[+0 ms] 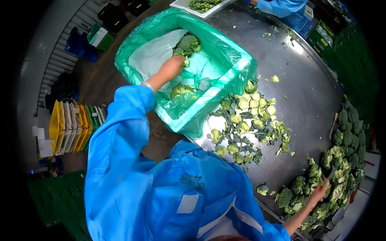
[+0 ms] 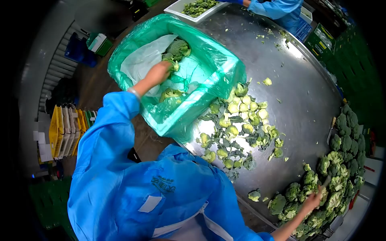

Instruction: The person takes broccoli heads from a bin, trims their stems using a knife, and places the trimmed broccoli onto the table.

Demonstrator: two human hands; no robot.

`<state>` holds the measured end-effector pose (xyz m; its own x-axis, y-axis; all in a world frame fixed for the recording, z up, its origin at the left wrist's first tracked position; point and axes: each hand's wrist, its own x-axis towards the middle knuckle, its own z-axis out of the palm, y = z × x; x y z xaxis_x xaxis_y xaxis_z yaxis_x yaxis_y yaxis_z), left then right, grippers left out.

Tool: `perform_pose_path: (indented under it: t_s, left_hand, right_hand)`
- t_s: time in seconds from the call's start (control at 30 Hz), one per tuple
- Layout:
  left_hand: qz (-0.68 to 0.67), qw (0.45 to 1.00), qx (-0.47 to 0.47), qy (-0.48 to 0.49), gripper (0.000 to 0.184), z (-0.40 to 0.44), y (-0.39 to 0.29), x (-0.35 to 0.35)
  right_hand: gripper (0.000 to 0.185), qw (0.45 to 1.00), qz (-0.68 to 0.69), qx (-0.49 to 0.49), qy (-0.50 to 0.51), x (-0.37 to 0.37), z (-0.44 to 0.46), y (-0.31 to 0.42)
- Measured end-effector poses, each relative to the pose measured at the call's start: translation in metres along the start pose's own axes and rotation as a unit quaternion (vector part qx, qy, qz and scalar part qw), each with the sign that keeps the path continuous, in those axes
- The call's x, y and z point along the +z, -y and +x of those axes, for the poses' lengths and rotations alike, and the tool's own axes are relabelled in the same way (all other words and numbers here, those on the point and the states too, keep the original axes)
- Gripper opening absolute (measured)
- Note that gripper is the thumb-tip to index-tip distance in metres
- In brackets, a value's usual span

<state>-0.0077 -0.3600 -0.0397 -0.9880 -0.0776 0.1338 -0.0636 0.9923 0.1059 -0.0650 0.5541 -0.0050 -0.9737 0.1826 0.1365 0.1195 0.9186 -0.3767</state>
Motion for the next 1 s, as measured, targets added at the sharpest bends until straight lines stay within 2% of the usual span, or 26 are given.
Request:
perform_pose_path:
  t_s: [0.03, 0.1, 0.13, 0.23, 0.27, 0.37, 0.47, 0.53, 0.57, 0.63, 0.67, 0.7, 0.77, 0.83, 0.9, 0.93, 0.97, 1.0]
  left_hand:
    - [0.055, 0.998, -0.005, -0.014, 0.032, 0.005, 0.014, 0.026]
    - [0.163, 0.986, -0.018, -0.042, 0.038, 0.015, 0.035, 0.067]
    - [0.275, 0.96, -0.048, -0.007, 0.047, 0.016, 0.033, 0.067]
    - [0.324, 0.939, -0.118, -0.01, 0.049, 0.02, 0.046, 0.075]
    - [0.271, 0.953, -0.137, 0.02, 0.056, 0.022, 0.048, 0.07]
    - [0.108, 0.97, -0.188, 0.11, 0.085, 0.03, 0.043, 0.03]
    - [0.012, 0.979, -0.201, 0.035, 0.084, 0.024, 0.046, 0.005]
    - [-0.049, 0.977, -0.207, -0.005, 0.084, 0.018, 0.036, -0.021]
    - [-0.079, 0.98, -0.176, -0.035, 0.084, 0.013, 0.024, -0.039]
    - [-0.142, 0.978, -0.117, -0.094, 0.086, 0.0, -0.005, -0.08]
    - [-0.169, 0.976, -0.092, -0.105, 0.087, -0.004, -0.024, -0.102]
    - [-0.197, 0.971, -0.065, -0.117, 0.088, -0.007, -0.048, -0.124]
    - [-0.223, 0.966, -0.018, -0.128, 0.091, -0.012, -0.088, -0.151]
    - [-0.222, 0.967, 0.025, -0.123, 0.095, -0.018, -0.123, -0.163]
    - [-0.246, 0.962, 0.051, -0.11, 0.098, -0.024, -0.151, -0.16]
    - [-0.259, 0.958, 0.057, -0.11, 0.101, -0.025, -0.164, -0.158]
    - [-0.262, 0.954, 0.049, -0.139, 0.101, -0.028, -0.175, -0.153]
    - [-0.267, 0.948, 0.038, -0.168, 0.102, -0.033, -0.185, -0.146]
  right_hand:
    - [0.037, 0.995, -0.005, -0.102, 0.017, 0.017, -0.019, 0.041]
    - [0.037, 0.984, 0.129, -0.086, 0.086, 0.051, -0.057, 0.106]
    - [0.037, 0.977, 0.103, -0.151, 0.108, 0.058, -0.071, 0.135]
    - [0.034, 0.962, 0.168, -0.098, 0.189, 0.079, -0.113, 0.212]
    - [0.033, 0.952, 0.219, -0.064, 0.206, 0.081, -0.127, 0.245]
    - [0.027, 0.942, 0.216, -0.096, 0.239, 0.101, -0.148, 0.277]
    - [0.024, 0.934, 0.192, -0.083, 0.289, 0.11, -0.154, 0.32]
    - [0.023, 0.919, 0.25, -0.149, 0.264, 0.121, -0.151, 0.357]
    - [0.021, 0.91, 0.278, -0.17, 0.256, 0.126, -0.149, 0.378]
    - [0.024, 0.869, 0.374, -0.146, 0.29, 0.136, -0.147, 0.427]
    - [0.031, 0.842, 0.413, -0.169, 0.303, 0.154, -0.146, 0.441]
    - [0.04, 0.804, 0.471, -0.123, 0.342, 0.144, -0.143, 0.477]
    - [0.054, 0.81, 0.465, -0.224, 0.279, 0.139, -0.134, 0.522]
    - [0.064, 0.797, 0.512, -0.173, 0.269, 0.123, -0.128, 0.555]
    - [0.064, 0.755, 0.559, -0.118, 0.322, 0.117, -0.12, 0.561]
    - [0.06, 0.753, 0.579, -0.106, 0.294, 0.119, -0.12, 0.555]
    - [0.056, 0.783, 0.544, -0.093, 0.286, 0.121, -0.117, 0.543]
    - [0.055, 0.777, 0.558, -0.052, 0.287, 0.122, -0.118, 0.532]
